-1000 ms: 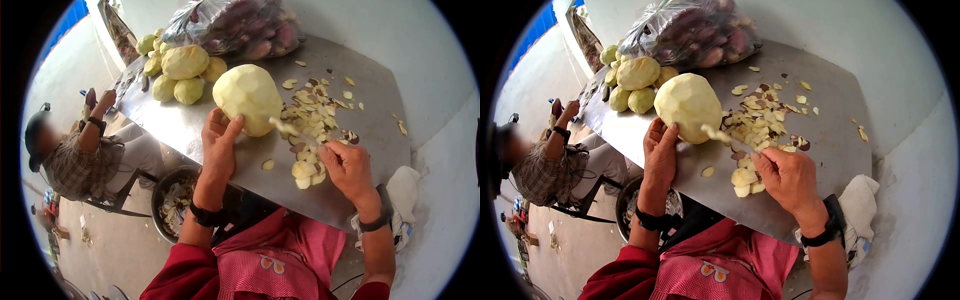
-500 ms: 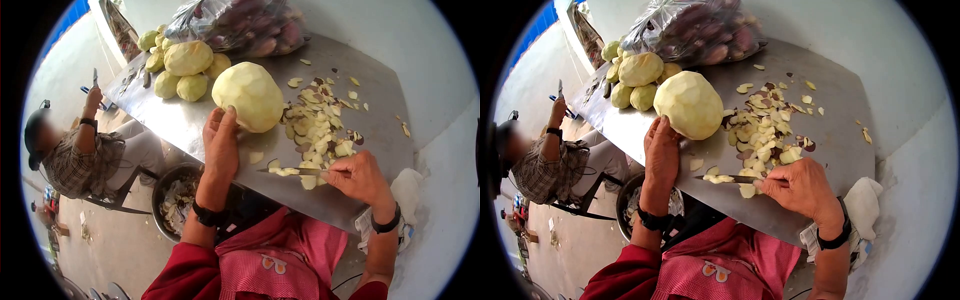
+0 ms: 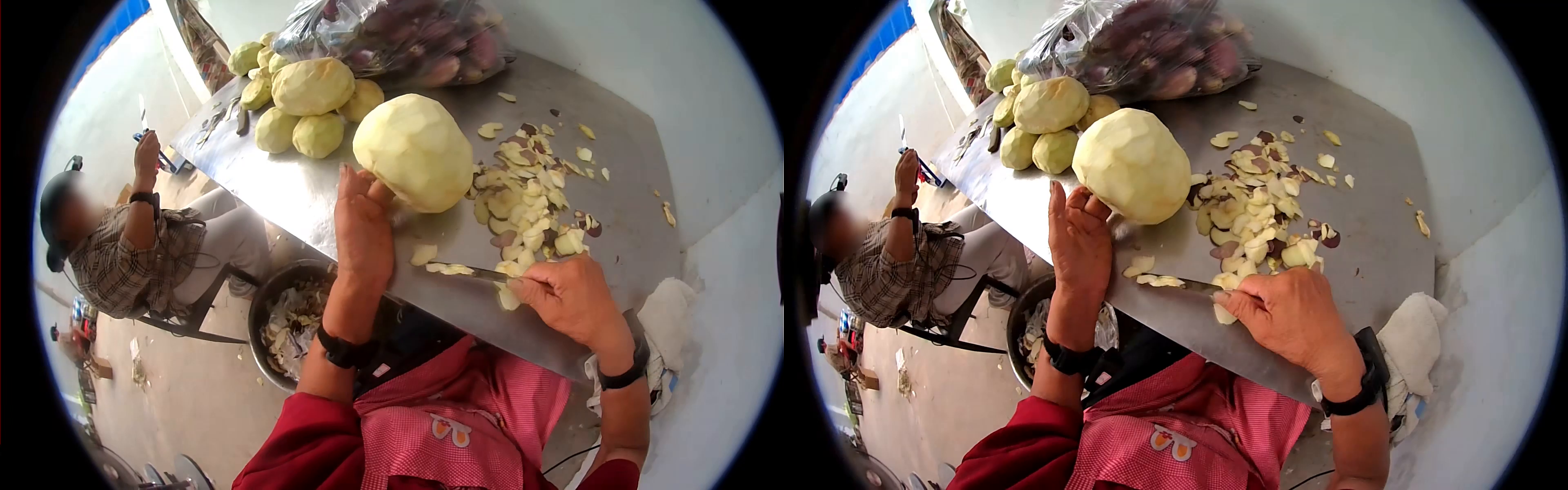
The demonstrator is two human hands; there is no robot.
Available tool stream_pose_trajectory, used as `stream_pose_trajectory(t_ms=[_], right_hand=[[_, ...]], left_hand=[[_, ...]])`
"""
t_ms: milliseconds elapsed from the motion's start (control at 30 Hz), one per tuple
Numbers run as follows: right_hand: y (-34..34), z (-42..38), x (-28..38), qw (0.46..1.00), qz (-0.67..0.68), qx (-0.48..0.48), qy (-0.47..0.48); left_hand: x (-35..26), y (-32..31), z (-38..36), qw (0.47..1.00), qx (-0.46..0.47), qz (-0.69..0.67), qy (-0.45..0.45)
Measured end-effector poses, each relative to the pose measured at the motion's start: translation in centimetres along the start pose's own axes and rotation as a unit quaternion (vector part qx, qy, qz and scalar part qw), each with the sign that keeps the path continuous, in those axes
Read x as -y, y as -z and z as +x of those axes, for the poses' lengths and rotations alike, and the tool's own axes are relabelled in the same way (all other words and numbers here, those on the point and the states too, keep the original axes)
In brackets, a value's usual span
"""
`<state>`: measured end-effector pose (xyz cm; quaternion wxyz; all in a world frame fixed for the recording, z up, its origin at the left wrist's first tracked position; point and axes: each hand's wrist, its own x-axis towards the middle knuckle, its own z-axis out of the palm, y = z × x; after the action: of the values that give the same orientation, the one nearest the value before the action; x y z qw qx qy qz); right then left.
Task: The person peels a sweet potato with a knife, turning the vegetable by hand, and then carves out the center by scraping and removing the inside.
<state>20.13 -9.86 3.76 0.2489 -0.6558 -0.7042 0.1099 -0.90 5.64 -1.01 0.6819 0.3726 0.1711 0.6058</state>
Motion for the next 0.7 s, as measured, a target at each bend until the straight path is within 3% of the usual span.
stream_pose_trajectory(t_ms=[67, 133, 233, 433, 567, 633, 700], right_hand=[[-0.5, 0.1, -0.1, 0.999, -0.028, -0.008, 0.022], [-0.6, 0.3, -0.3, 0.993, -0.071, -0.088, -0.019], [-0.2, 0.0, -1.2, 0.981, -0.140, -0.131, -0.036], [0.8, -0.1, 0.5, 0.998, -0.031, -0.038, -0.045], [-0.9, 0.0, 0.4, 0.995, -0.095, -0.035, 0.026], [-1.4, 0.2, -0.3, 0.979, -0.156, -0.128, -0.010], [-0.7, 0.3, -1.3, 0.976, -0.155, -0.149, -0.024]], left_hand=[[0.0, -0.5, 0.0, 1.000, -0.014, 0.001, -0.009], [0.0, -0.8, -0.2, 1.000, -0.026, 0.001, -0.015], [-0.2, -0.8, -0.2, 0.999, -0.029, 0.004, -0.013], [0.0, 0.1, -0.2, 1.000, 0.010, 0.001, -0.003], [0.0, -0.4, -0.1, 1.000, -0.020, 0.008, 0.008], [0.1, -0.3, -0.1, 0.999, -0.037, -0.004, 0.009], [0.2, -0.4, -0.1, 0.999, -0.040, 0.001, -0.001]])
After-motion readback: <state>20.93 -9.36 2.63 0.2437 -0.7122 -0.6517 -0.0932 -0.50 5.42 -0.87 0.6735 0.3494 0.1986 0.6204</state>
